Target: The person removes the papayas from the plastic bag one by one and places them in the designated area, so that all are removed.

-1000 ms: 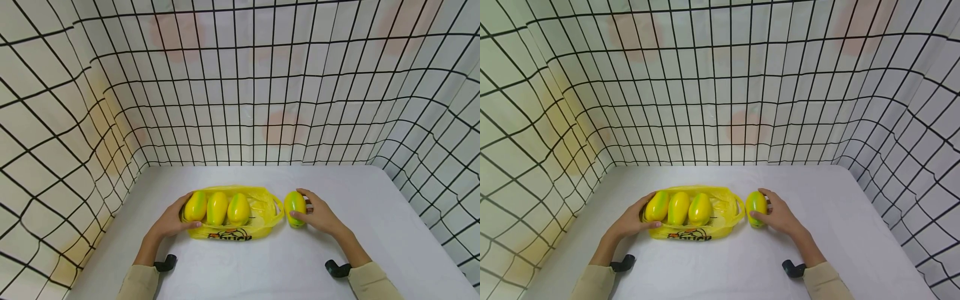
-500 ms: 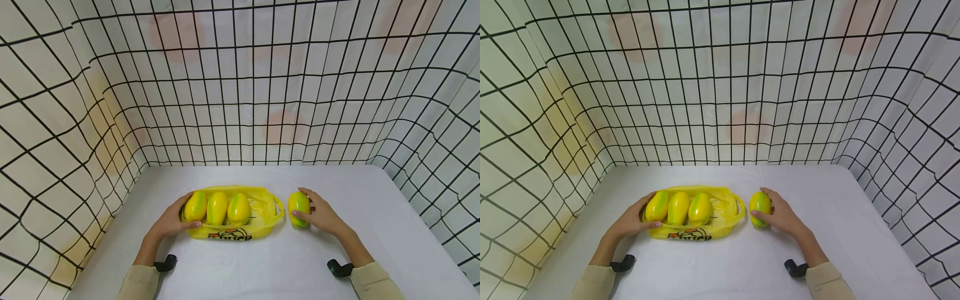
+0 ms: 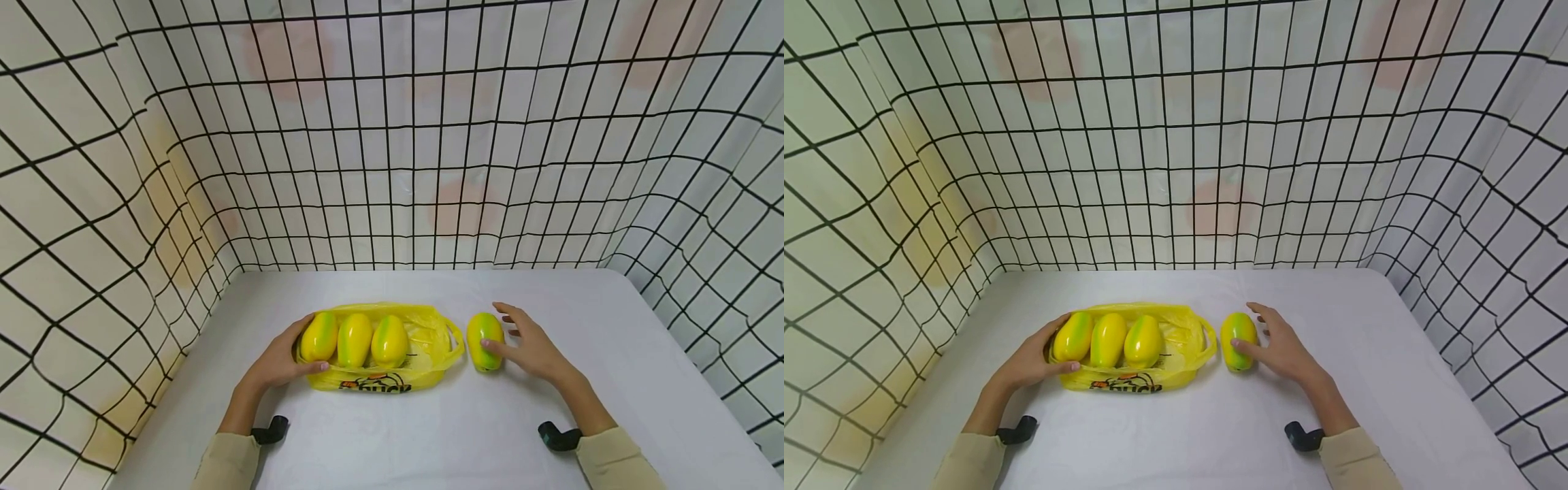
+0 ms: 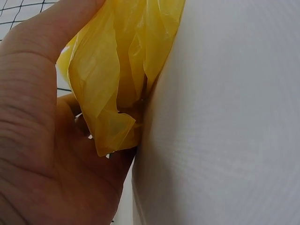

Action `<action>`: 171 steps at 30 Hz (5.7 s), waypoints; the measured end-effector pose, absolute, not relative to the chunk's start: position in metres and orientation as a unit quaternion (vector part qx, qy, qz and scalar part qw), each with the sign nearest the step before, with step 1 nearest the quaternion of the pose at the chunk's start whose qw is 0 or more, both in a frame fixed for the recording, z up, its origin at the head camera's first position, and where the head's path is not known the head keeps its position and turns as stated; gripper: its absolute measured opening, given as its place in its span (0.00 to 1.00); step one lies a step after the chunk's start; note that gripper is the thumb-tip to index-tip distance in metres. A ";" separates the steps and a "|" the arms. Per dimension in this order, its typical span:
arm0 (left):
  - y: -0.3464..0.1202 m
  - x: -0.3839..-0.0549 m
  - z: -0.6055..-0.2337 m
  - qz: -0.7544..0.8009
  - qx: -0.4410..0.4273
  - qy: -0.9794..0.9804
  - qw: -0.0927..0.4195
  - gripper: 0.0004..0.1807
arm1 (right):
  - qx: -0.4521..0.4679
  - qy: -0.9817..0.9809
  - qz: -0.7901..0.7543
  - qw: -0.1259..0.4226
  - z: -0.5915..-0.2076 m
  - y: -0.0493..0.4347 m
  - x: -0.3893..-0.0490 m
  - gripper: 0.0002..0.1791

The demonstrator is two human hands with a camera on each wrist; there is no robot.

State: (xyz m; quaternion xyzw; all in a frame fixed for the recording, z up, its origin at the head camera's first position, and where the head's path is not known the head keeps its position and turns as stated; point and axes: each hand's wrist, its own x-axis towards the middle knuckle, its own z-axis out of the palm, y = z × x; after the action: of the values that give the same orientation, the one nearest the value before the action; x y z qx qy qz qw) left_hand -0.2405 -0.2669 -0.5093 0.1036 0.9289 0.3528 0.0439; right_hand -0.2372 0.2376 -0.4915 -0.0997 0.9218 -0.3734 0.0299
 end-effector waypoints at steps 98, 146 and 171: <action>-0.270 -0.241 -0.514 0.376 0.113 0.918 0.058 0.60 | -0.159 0.875 -0.449 0.090 -0.487 0.085 -0.243 0.48; -0.272 -0.241 -0.516 0.367 0.115 0.922 0.048 0.60 | -0.175 0.876 -0.436 0.106 -0.495 0.076 -0.239 0.53; -0.270 -0.240 -0.516 0.370 0.104 0.922 0.049 0.60 | -0.147 0.868 -0.465 0.089 -0.481 0.102 -0.235 0.48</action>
State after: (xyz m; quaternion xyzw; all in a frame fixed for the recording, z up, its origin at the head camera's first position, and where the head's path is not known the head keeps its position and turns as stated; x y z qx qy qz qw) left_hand -0.2402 -0.2695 -0.5161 0.1043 0.9220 0.3697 0.0491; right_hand -0.2347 0.1023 -0.4815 -0.1468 0.8685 -0.4649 0.0894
